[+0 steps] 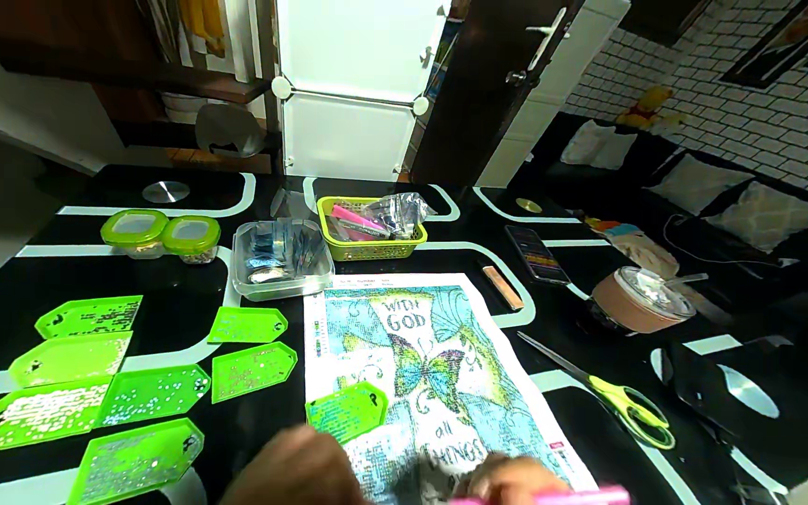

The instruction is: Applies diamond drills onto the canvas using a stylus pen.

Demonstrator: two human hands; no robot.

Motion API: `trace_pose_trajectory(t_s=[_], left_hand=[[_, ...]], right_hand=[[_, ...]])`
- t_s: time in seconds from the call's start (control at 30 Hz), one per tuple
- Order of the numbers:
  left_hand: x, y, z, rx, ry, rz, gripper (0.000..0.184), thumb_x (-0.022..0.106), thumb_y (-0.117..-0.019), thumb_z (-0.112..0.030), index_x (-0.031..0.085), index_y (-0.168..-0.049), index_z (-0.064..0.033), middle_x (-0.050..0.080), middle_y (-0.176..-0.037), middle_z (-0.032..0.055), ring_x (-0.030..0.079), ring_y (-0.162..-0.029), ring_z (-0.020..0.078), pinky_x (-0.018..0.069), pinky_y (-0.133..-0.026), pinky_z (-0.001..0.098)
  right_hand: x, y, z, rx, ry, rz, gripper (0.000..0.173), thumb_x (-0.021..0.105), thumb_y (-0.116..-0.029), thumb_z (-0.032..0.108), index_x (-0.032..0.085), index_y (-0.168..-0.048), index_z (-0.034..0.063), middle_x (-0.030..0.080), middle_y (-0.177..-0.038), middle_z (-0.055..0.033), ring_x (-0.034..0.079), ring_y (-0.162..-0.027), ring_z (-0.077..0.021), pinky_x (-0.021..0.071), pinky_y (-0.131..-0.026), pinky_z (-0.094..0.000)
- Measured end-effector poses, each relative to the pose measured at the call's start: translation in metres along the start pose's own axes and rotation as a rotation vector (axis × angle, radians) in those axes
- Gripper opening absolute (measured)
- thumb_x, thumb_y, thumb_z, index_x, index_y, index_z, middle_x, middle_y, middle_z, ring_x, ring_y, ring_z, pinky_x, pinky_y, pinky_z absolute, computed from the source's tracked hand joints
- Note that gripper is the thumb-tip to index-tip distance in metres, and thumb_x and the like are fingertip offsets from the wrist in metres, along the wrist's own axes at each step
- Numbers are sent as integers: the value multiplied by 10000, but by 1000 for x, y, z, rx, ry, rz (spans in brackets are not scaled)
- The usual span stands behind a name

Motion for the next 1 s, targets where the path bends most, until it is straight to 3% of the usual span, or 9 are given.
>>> trace_pose_trajectory(t_s=[0.1,0.2,0.27,0.33,0.47,0.57,0.73,0.87,1.0], left_hand=[[-21,0,37,-68,-169,-217,414,499,-1076,-277,663,-804,-12,666,-794,147,663,-811,277,540,-734,418],[-21,0,64,-126,-234,-438,519,464,-1078,-352,545,-635,-94,512,-609,19,527,-621,134,422,-606,307],[-11,-1,68,-149,-225,-444,433,463,-1072,-336,649,-757,-105,604,-663,6,588,-650,118,484,-629,303],[2,-2,65,-141,-241,-354,290,510,-1035,-268,743,-1061,-98,730,-885,41,689,-804,181,571,-734,373],[19,-2,59,-172,-216,-89,484,694,-922,-401,680,-1308,-109,697,-1259,120,667,-1118,355,552,-882,544],[23,-1,57,-139,-200,-30,528,742,-890,-408,670,-1317,-107,702,-1250,119,661,-1130,351,554,-885,528],[25,-4,50,-101,-145,10,520,766,-882,-363,673,-1308,-79,709,-1230,136,664,-1133,361,552,-889,522],[27,-3,51,-112,-123,10,489,765,-885,-310,684,-1302,-68,721,-1183,145,676,-1090,365,558,-874,510],[27,-3,49,-129,-90,21,471,768,-887,-252,679,-1300,-45,722,-1176,161,680,-1069,370,560,-869,495]], right_hand=[[-17,-24,2,101,1,-51,205,546,-1063,295,741,-1090,237,754,-964,87,708,-813,-9,601,-741,-193],[-28,-36,-12,195,25,-100,161,548,-1066,188,703,-1077,146,752,-963,21,710,-812,-57,603,-742,-233],[-32,-37,-22,201,92,-107,138,557,-1052,103,691,-1082,95,749,-979,7,708,-816,-70,606,-740,-247],[-37,-31,-28,209,179,-75,139,563,-1031,46,682,-1092,82,744,-978,30,705,-823,-64,605,-749,-252],[-49,-9,-31,245,245,32,155,584,-1030,71,688,-1114,148,744,-986,88,697,-854,-27,594,-780,-245],[-60,-1,-28,260,216,58,152,592,-1041,142,707,-1119,205,750,-982,100,701,-850,-19,596,-776,-234],[-55,-14,-18,308,144,-34,193,538,-1052,82,713,-1082,157,757,-942,55,712,-801,-50,606,-739,-248],[-31,-37,-22,144,219,67,165,551,-1070,183,704,-1101,132,740,-953,56,700,-815,-39,607,-730,-248],[-9,-58,-42,-31,364,249,238,512,-1094,206,659,-1053,24,700,-882,-11,671,-769,-41,588,-703,-234]])
Point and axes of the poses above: each hand's wrist, its own y-axis away from the middle knuckle, its own x-axis out of the palm, z = x × y, the point moved 3 cm from there along -y, towards the middle knuckle
